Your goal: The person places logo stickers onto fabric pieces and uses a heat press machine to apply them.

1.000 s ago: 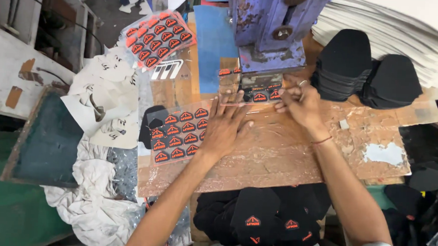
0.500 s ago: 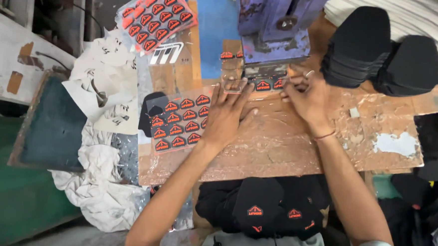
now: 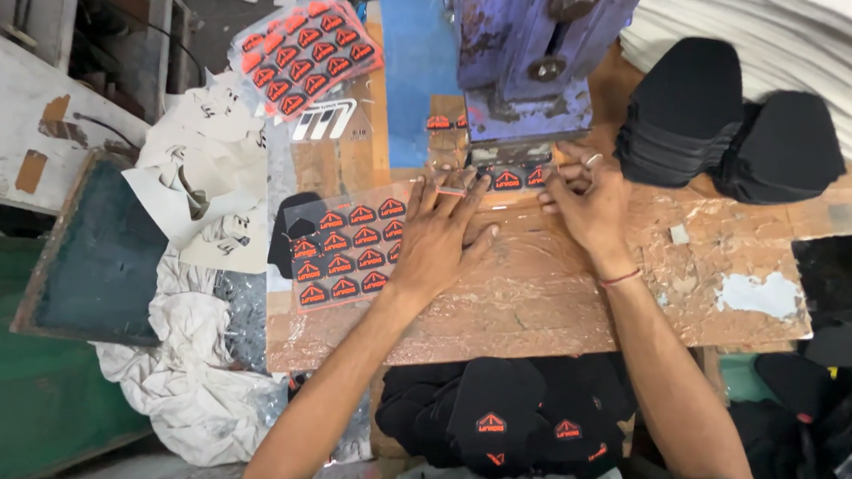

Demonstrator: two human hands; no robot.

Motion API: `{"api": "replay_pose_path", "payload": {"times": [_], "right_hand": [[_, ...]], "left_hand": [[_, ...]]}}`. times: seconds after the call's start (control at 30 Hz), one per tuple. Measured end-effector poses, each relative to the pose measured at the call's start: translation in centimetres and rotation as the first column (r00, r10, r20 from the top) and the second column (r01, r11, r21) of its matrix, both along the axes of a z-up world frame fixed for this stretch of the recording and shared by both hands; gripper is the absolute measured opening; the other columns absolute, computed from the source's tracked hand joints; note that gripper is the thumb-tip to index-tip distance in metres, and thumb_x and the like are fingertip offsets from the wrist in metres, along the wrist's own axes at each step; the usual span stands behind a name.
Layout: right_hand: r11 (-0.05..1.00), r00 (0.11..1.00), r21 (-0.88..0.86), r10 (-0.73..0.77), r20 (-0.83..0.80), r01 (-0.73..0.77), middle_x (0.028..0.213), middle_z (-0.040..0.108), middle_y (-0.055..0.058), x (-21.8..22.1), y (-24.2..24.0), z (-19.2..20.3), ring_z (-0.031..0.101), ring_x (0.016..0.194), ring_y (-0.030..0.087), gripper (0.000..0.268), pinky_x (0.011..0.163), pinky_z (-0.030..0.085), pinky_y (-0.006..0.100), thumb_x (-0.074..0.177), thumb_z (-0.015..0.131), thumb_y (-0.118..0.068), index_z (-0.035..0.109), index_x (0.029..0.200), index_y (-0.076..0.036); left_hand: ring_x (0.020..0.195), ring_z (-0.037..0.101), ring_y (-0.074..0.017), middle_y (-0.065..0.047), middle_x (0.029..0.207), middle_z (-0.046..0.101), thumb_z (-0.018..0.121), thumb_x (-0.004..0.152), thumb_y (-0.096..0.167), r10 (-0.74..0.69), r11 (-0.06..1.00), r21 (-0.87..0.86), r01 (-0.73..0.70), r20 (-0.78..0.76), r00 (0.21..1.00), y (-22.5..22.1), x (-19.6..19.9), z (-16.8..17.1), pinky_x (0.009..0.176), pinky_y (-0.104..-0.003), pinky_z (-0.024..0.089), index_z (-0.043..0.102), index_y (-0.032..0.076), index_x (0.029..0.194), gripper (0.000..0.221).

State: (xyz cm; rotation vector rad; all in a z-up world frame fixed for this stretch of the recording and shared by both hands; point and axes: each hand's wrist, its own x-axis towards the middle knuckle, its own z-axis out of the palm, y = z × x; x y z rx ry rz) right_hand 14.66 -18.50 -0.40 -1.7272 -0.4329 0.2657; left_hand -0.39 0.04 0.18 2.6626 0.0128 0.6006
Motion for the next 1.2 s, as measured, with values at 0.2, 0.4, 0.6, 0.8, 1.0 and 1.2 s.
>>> {"api": "replay_pose_path", "payload": {"times": [0.2,0.4,0.6,0.8,1.0,1.2], "right_hand": [[0.992,0.992,-0.012,0.127,-0.007,-0.127,0.089,0.073,0.008,-1.1,-1.8,1.4,0.067,0.069,0.009,0.046,0.056,0.054,0.022,0.100,0.068,-0.002,0.054,0.142,0.008],[0.964,1.000,-0.264,-0.007,0.009,0.009,0.085,0.074,0.006,-5.5,-7.8,3.4,0.065,0.059,0.007,0.033,0.050,0.051,0.022,0.094,0.072,-0.006,0.067,0.125,0.003],[0.943,0.990,-0.329,-0.006,0.144,0.054,0.098,0.078,0.007,-8.3,-9.3,3.5,0.069,0.079,0.012,0.037,0.065,0.053,0.025,0.092,0.077,-0.006,0.071,0.127,0.000],[0.912,0.921,0.166,0.348,0.174,-0.376,0.148,0.052,0.009,-12.4,-4.2,7.6,0.059,0.124,0.016,0.074,0.101,0.051,0.027,0.094,0.082,-0.011,0.038,0.154,-0.002],[0.990,0.977,-0.061,0.116,-0.179,-0.129,0.100,0.076,0.012,-9.6,-4.6,-0.5,0.067,0.082,0.018,0.023,0.070,0.055,0.034,0.094,0.079,-0.014,0.077,0.113,-0.001],[0.814,0.624,-0.570,0.505,0.596,-0.114,0.080,0.066,0.007,-20.3,-2.0,11.5,0.069,0.074,0.020,0.026,0.071,0.059,0.036,0.086,0.069,-0.018,0.075,0.103,0.001]], "left_hand": [[0.137,0.051,-0.0376,-0.017,0.145,0.057,0.073,0.095,0.043,-0.085,0.993,-0.080,0.082,-0.029,0.996,1.6,-2.1,1.6,0.119,-0.056,0.034,0.047,0.010,0.156,0.074],[0.119,0.059,-0.0440,-0.031,0.127,0.063,0.095,0.075,0.045,0.524,0.844,-0.096,-0.528,-0.066,0.849,13.9,-12.6,-0.4,0.102,-0.052,0.044,0.057,-0.007,0.135,0.087],[0.078,0.070,-0.0189,-0.013,0.093,0.077,0.091,0.079,0.030,0.585,0.601,-0.263,-0.755,-0.498,0.640,13.7,-20.1,3.9,0.073,-0.032,0.055,0.068,-0.003,0.112,0.051],[0.102,0.066,-0.0198,-0.013,0.114,0.066,0.091,0.075,0.009,0.296,0.813,-0.485,-0.322,-0.132,0.946,3.5,-16.8,7.6,0.089,-0.033,0.054,0.059,0.001,0.129,0.063],[0.113,0.064,-0.0165,-0.011,0.123,0.068,0.077,0.085,0.001,-0.066,0.506,-0.857,0.099,0.076,0.995,-0.2,-7.6,3.3,0.099,-0.034,0.052,0.052,-0.001,0.138,0.059],[0.093,0.073,-0.0186,-0.013,0.098,0.075,0.083,0.079,0.009,0.167,0.709,-0.697,-0.108,0.017,0.986,-1.1,-4.2,1.4,0.083,-0.035,0.058,0.057,0.000,0.121,0.050]]}}
